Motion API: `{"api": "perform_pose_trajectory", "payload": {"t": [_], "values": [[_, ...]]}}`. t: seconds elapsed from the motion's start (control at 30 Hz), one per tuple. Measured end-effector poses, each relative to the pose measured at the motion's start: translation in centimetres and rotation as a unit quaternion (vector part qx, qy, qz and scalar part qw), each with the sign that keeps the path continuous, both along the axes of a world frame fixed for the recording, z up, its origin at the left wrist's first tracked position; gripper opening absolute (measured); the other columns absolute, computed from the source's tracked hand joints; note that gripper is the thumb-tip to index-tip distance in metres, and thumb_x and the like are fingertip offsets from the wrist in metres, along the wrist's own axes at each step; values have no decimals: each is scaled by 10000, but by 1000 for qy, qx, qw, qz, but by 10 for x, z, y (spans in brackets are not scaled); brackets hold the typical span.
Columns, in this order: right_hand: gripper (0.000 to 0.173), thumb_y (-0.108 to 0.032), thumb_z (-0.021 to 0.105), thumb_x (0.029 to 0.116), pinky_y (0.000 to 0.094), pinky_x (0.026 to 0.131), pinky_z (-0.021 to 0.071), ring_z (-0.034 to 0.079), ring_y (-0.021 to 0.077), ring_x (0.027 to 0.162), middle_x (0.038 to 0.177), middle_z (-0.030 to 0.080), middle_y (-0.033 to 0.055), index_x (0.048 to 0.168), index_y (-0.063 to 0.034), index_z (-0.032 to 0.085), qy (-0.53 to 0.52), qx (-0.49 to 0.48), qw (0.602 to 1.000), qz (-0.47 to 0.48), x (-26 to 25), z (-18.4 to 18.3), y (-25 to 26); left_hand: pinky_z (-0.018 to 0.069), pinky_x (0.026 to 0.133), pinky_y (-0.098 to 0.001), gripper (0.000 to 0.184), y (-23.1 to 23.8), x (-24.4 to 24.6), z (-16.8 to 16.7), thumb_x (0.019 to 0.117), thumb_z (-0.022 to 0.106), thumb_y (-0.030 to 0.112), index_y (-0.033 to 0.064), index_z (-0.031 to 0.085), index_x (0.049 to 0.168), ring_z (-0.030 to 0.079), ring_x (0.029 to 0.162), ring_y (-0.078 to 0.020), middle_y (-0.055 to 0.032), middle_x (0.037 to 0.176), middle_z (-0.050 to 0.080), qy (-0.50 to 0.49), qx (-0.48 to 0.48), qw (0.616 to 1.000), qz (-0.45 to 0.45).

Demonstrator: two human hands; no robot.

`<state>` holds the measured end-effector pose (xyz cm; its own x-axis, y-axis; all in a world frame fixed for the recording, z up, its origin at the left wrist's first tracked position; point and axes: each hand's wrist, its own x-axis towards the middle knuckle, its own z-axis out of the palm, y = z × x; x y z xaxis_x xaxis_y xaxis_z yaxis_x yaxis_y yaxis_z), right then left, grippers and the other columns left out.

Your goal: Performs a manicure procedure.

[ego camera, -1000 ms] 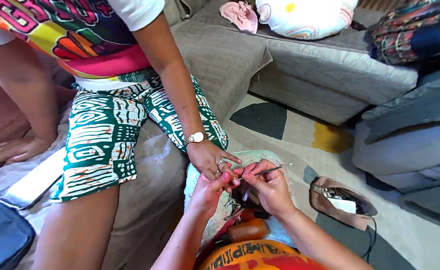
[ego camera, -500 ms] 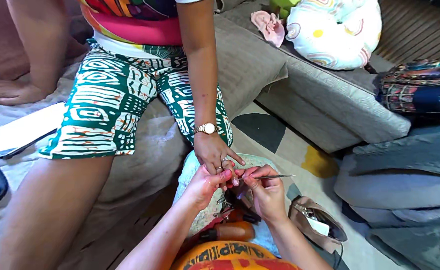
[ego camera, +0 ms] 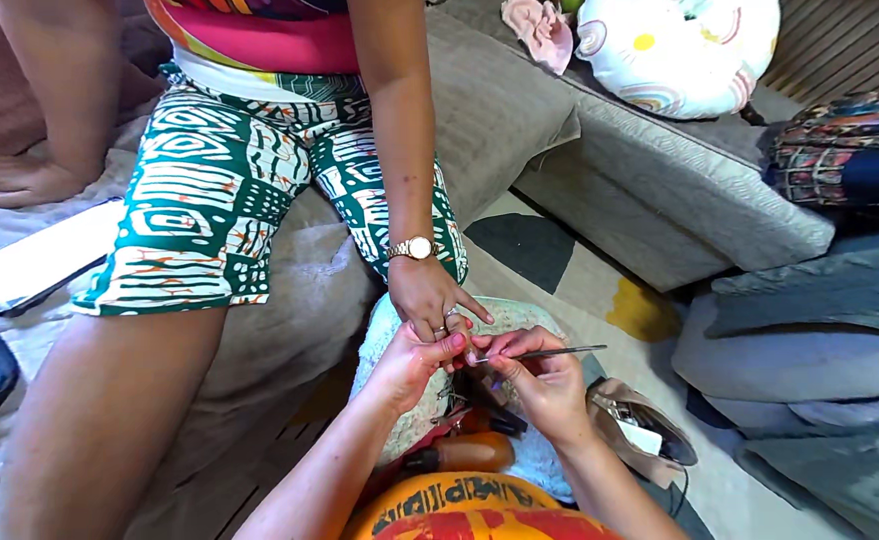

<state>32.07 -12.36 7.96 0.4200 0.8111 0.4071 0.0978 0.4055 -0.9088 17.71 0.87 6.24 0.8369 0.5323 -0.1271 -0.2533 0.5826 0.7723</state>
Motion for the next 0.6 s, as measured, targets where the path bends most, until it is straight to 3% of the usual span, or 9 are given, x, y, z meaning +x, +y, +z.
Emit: {"api": "perform_pose_trajectory", "payload": {"t": [0.1,0.27,0.43,0.53,0.6], "values": [[129,13,735,902,306,768,649,760,201,930,1003,754,112,968,-60,652,1,-3,1000,-19,1,-1,5,605,727,-288,162,-1,1,2,918,682,2,7,680,1079,711,782,-153,-112,941,736,2,-1,1000,-2],[104,-5,733,913,367,885,639,750,245,1002,1000,749,112,966,-57,661,-40,-13,999,6,3,6,-2,598,732,-285,155,-1,1,2,917,682,10,13,689,1072,709,789,-144,-104,935,740,1,13,1000,-1],[115,25,736,892,298,797,645,756,190,943,996,757,107,946,-39,656,-54,-25,998,-18,4,7,4,607,728,-286,168,-2,1,5,924,653,-39,-11,670,1090,707,774,-146,-99,925,730,13,6,1000,0],[90,-17,739,908,337,856,645,754,222,987,995,755,106,949,-45,665,-67,-29,997,0,3,9,-1,596,723,-275,167,-1,0,5,919,660,-31,-3,669,1083,702,767,-130,-89,915,737,14,16,1000,1],[93,-21,739,907,319,840,645,754,208,984,997,757,100,945,-46,659,-77,-37,996,-7,2,9,-1,596,721,-269,157,-1,0,5,912,663,-37,3,677,1063,696,758,-121,-72,891,730,20,16,1000,4]]}}
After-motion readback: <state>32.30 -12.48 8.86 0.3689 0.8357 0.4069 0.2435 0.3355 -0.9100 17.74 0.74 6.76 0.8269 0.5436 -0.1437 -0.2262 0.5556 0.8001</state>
